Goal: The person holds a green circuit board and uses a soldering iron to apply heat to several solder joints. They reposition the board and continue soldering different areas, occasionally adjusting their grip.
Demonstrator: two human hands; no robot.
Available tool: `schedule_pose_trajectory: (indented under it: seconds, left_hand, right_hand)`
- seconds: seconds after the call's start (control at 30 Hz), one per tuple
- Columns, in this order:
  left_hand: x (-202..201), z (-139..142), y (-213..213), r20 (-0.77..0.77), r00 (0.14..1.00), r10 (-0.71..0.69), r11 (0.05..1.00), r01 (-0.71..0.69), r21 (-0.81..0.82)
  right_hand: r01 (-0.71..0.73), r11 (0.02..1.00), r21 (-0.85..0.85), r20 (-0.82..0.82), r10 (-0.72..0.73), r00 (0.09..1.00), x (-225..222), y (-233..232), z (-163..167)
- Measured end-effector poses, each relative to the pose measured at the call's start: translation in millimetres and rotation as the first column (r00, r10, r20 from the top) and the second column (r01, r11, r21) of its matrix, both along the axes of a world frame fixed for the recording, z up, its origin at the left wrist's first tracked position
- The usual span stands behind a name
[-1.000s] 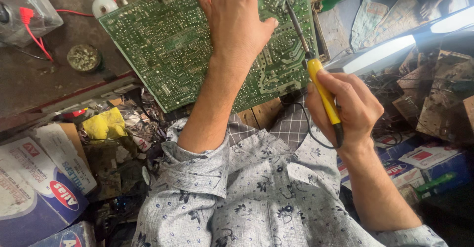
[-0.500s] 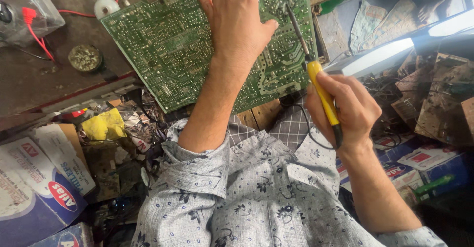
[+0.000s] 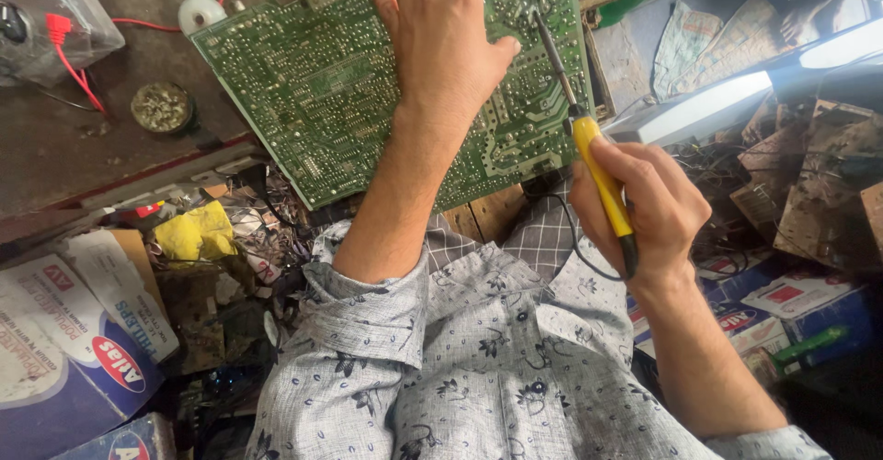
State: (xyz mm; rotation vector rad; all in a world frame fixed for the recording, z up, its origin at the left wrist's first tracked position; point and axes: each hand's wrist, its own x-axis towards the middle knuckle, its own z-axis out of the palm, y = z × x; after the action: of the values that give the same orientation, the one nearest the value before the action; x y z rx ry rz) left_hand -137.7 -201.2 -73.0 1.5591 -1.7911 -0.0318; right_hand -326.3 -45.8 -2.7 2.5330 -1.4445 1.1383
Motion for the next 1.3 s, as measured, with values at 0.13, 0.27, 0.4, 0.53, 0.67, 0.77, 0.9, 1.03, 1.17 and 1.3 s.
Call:
schedule_pose_trajectory:
  seconds: [0.13, 0.27, 0.4, 0.53, 0.67, 0.77, 0.9, 1.03, 1.17, 1.3]
  left_hand:
    - [1.1, 0.2, 2.2, -0.013, 1.0, -0.023, 0.998, 0.024, 0.061]
    - [1.6, 3.3, 2.6, -0.008, 1.0, -0.017, 0.999, 0.017, 0.051]
    - [2.4, 5.7, 4.6, -0.005, 1.0, -0.008, 1.0, 0.008, 0.027]
    - [3.8, 7.8, 5.3, -0.005, 0.999, -0.045, 0.993, 0.045, 0.105]
    - [2.8, 10.6, 4.6, -0.006, 1.0, -0.003, 1.0, 0.003, -0.018]
    - [4.8, 10.4, 7.0, -0.003, 0.999, -0.051, 0.991, 0.051, 0.121]
    - [3.0, 7.4, 5.2, 0.001, 1.0, -0.007, 0.999, 0.007, 0.043]
    - [2.0, 2.1, 3.5, 0.011, 1.0, -0.015, 1.0, 0.015, 0.018]
    - [1.9, 1.3, 4.0, 0.009, 1.0, -0.027, 0.999, 0.027, 0.038]
    - [2.1, 6.0, 5.4, -0.005, 1.0, -0.01, 1.0, 0.01, 0.0]
  right_hand:
    - [0.008, 1.0, -0.013, 0.018, -0.008, 1.0, 1.0, -0.8, -1.5]
    - [0.018, 1.0, -0.001, 0.003, -0.018, 1.0, 1.3, 1.0, 0.1]
    - [0.022, 1.0, 0.003, 0.002, -0.022, 1.0, 2.3, 2.0, 0.9]
    - [0.029, 0.999, 0.015, -0.001, -0.028, 1.0, 2.7, 2.3, 1.6]
    - [0.025, 0.999, 0.02, -0.005, -0.025, 1.0, 2.6, 3.4, 2.5]
    - [0.042, 0.999, 0.024, -0.003, -0.042, 0.999, 3.7, 4.3, 2.4]
    - [0.048, 0.998, 0.036, 0.001, -0.048, 0.999, 4.9, 7.7, 4.2]
    - [0.044, 0.999, 0.009, 0.004, -0.044, 0.999, 7.9, 6.0, 4.0]
    - [0.073, 0.997, 0.036, 0.016, -0.074, 0.997, 9.9, 6.9, 5.3]
    - [0.069, 0.997, 0.042, 0.011, -0.069, 0.998, 8.2, 10.1, 8.5]
